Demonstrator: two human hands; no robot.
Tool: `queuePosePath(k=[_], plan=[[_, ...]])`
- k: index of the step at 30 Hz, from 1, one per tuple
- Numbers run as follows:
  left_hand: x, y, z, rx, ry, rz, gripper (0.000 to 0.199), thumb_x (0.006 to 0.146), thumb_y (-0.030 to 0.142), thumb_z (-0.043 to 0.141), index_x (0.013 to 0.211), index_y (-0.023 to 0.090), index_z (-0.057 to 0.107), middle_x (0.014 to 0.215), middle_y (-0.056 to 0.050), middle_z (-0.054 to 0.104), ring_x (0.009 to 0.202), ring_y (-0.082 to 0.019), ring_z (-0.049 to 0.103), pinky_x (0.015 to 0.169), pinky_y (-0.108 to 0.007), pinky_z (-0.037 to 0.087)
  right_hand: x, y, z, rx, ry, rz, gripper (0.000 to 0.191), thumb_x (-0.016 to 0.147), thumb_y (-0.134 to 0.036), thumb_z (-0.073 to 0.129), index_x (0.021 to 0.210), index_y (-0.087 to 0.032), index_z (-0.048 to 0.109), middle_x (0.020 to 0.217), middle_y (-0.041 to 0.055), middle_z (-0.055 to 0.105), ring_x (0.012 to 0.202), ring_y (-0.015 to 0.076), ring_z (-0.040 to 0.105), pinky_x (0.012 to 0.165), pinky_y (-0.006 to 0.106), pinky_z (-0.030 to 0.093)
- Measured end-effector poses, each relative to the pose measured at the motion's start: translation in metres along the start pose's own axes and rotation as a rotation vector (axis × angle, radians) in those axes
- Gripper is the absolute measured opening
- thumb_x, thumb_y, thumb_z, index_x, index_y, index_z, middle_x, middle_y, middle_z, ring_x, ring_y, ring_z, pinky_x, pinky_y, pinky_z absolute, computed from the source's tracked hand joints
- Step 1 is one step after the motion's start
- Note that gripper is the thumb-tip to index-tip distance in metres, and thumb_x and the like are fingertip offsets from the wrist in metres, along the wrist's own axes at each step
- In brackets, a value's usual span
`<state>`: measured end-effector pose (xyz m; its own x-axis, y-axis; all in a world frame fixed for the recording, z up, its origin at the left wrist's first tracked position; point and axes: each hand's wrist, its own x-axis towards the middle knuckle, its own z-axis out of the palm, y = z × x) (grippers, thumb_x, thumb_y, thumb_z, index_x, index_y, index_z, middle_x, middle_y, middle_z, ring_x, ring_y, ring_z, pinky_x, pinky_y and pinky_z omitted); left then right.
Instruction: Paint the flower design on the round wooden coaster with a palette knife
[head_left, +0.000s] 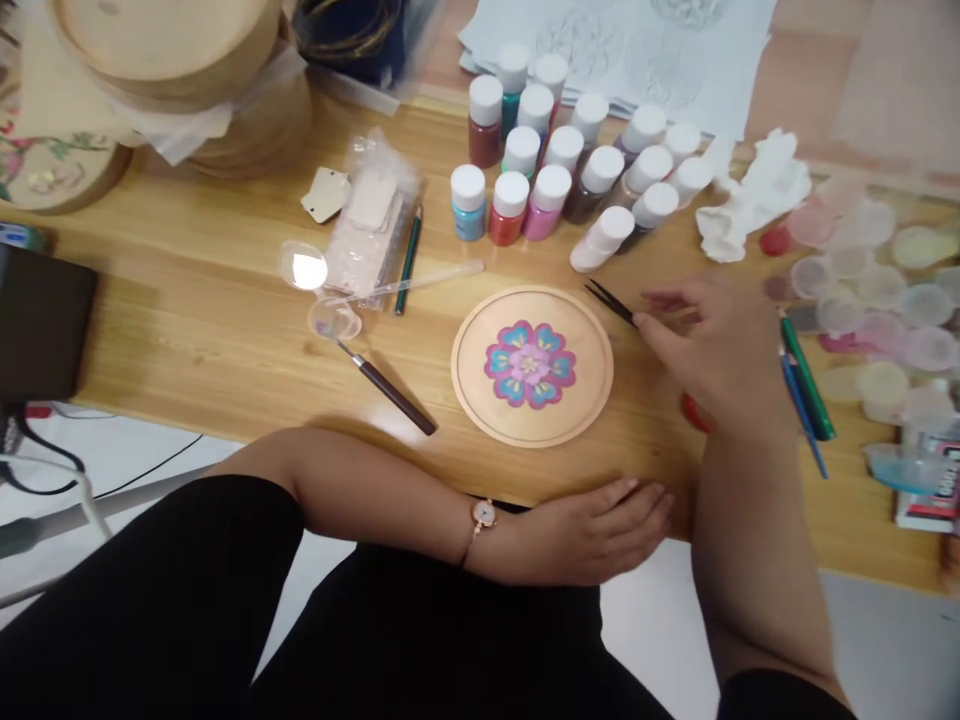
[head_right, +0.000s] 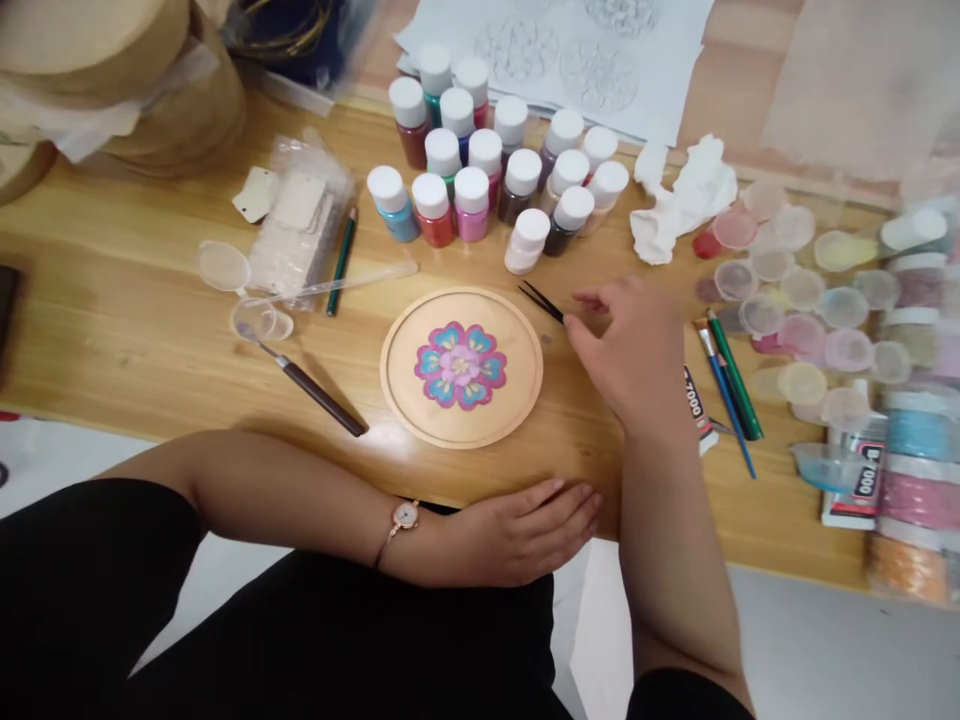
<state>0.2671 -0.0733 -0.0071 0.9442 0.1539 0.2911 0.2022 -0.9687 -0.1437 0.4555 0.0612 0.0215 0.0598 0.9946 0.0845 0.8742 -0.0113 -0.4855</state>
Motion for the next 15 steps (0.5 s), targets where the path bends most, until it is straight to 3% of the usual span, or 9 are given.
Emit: queuePosePath(k=[7,15], plan=[[-0.0003,0.0009,0.0024,-0.025,0.011,-0.019,0.047,0.105,0.017,0.034,0.144,0.014,0.06,0.151,-0.009,0.059,0.141,-0.021,0.056,0.12,-0.034,0.046,-0.0034,-0.0016,-0.0001,0.021,0.027,-0.037,0.019,0.079,-0.031,0.065,0.092,-0.021,0.075,0.088,0.0072,0.076,0.076,0.0245,0.069,0.078,0.044,0.059],[0.0007,-0.0019,-0.0008,-0.048,-0.044,0.02,0.048,0.105,0.017,0.033,0.148,0.014,0.056,0.155,-0.01,0.056,0.143,-0.021,0.054,0.119,-0.034,0.047,-0.0024,-0.0029,-0.0006,0.069,-0.085,-0.025,0.022,0.074,-0.023,0.065,0.093,-0.021,0.076,0.088,0.0067,0.074,0.072,0.0204,0.067,0.075,0.04,0.059]])
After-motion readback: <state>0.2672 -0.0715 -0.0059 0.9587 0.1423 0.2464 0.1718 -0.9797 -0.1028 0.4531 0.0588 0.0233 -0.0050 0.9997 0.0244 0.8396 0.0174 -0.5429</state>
